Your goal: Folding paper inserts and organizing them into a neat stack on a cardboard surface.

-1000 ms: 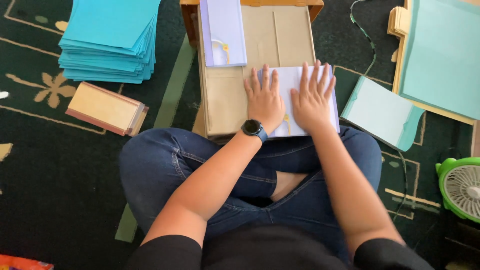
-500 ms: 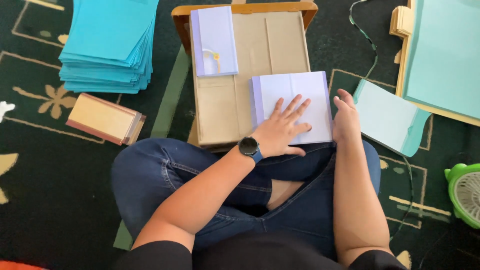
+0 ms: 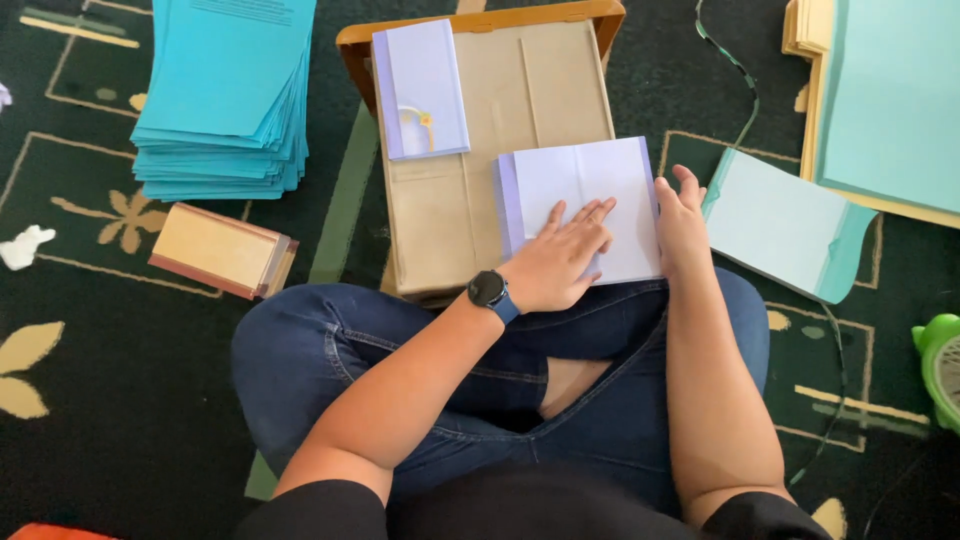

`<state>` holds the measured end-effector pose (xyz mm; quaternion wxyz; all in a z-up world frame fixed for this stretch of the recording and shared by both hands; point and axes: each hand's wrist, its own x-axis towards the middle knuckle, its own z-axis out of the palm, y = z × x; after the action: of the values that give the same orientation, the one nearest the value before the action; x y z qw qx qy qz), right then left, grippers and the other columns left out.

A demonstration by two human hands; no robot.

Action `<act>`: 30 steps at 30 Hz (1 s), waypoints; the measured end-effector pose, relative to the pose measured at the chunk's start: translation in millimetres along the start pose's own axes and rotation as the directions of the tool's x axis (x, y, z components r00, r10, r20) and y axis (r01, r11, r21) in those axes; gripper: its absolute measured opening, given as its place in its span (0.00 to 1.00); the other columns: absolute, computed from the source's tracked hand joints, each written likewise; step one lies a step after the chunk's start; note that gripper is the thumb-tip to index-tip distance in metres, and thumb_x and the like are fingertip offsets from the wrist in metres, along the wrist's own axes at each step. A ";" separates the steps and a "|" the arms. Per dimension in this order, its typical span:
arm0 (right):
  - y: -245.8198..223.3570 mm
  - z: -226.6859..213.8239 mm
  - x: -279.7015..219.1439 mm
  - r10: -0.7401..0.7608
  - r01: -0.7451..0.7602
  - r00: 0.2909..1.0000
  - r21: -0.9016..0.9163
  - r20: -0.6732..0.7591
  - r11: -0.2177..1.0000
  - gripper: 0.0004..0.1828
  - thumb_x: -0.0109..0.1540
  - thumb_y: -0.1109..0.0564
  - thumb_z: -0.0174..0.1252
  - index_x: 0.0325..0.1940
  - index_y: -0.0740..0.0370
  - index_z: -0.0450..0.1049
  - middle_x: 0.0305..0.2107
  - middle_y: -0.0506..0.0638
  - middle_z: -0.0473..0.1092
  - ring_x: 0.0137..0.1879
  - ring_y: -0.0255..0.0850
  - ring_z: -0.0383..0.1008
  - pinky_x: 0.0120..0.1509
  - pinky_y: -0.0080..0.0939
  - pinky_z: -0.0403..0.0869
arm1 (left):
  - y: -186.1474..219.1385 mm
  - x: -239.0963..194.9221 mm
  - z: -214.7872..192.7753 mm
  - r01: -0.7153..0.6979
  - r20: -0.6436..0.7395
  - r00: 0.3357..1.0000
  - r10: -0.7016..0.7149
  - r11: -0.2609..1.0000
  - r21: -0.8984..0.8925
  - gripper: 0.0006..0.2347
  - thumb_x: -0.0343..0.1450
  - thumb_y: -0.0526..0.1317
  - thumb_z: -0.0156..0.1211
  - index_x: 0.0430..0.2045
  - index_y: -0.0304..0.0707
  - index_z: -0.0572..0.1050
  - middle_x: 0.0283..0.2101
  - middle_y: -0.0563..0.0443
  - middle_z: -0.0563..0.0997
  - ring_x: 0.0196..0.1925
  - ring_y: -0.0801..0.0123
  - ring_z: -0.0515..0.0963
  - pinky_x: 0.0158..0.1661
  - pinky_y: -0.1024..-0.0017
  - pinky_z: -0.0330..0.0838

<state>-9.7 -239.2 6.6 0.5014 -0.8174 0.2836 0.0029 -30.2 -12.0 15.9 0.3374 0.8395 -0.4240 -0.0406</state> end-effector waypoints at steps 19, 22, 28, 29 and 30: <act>-54.2 -3.2 -34.3 0.116 -0.112 0.992 -0.072 0.050 0.991 0.29 0.68 0.39 0.39 0.74 0.41 0.59 0.77 0.58 0.38 0.83 0.44 0.39 0.79 0.47 0.48 | -86.9 -41.5 -164.0 0.508 -0.799 0.602 -0.007 0.774 0.377 0.33 0.63 0.23 0.73 0.63 0.51 0.71 0.63 0.53 0.77 0.66 0.57 0.76 0.68 0.33 0.59; -38.9 -0.8 -20.6 -0.035 0.037 0.999 -0.064 0.030 0.997 0.25 0.68 0.43 0.40 0.69 0.42 0.68 0.78 0.61 0.38 0.83 0.46 0.26 0.81 0.50 0.35 | -106.4 -29.2 -146.4 0.539 -0.741 0.668 -0.064 0.728 0.423 0.32 0.64 0.26 0.76 0.63 0.50 0.71 0.63 0.53 0.75 0.67 0.54 0.72 0.68 0.32 0.47; -65.1 -4.2 -46.4 -0.046 0.047 0.998 -0.021 0.040 0.999 0.25 0.68 0.41 0.38 0.59 0.51 0.73 0.52 0.48 0.67 0.56 0.38 0.65 0.59 0.38 0.63 | -136.3 -21.7 -104.0 0.638 -0.551 0.742 -0.381 0.652 0.409 0.20 0.71 0.41 0.62 0.60 0.55 0.74 0.66 0.46 0.71 0.69 0.49 0.65 0.62 0.24 0.47; -75.8 -4.6 -53.8 0.048 -0.045 0.998 -0.052 0.050 0.998 0.28 0.68 0.39 0.35 0.66 0.46 0.68 0.65 0.44 0.55 0.70 0.36 0.49 0.71 0.42 0.50 | -134.8 -21.5 -103.3 0.630 -0.554 0.749 -0.363 0.649 0.426 0.20 0.72 0.43 0.63 0.60 0.55 0.74 0.66 0.46 0.71 0.69 0.48 0.65 0.61 0.24 0.48; -86.2 -4.4 -61.6 0.144 -0.139 0.988 -0.084 0.060 0.987 0.33 0.67 0.36 0.32 0.74 0.42 0.63 0.78 0.41 0.44 0.83 0.35 0.33 0.83 0.45 0.37 | -133.6 -22.2 -102.5 0.623 -0.556 0.755 -0.347 0.645 0.444 0.20 0.72 0.45 0.63 0.61 0.54 0.74 0.66 0.45 0.71 0.69 0.46 0.66 0.61 0.24 0.50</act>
<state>-22.4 -185.4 97.1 0.4762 -0.8139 0.3239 0.0766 83.4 114.0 9.6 0.1095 0.9725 -0.0825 0.1881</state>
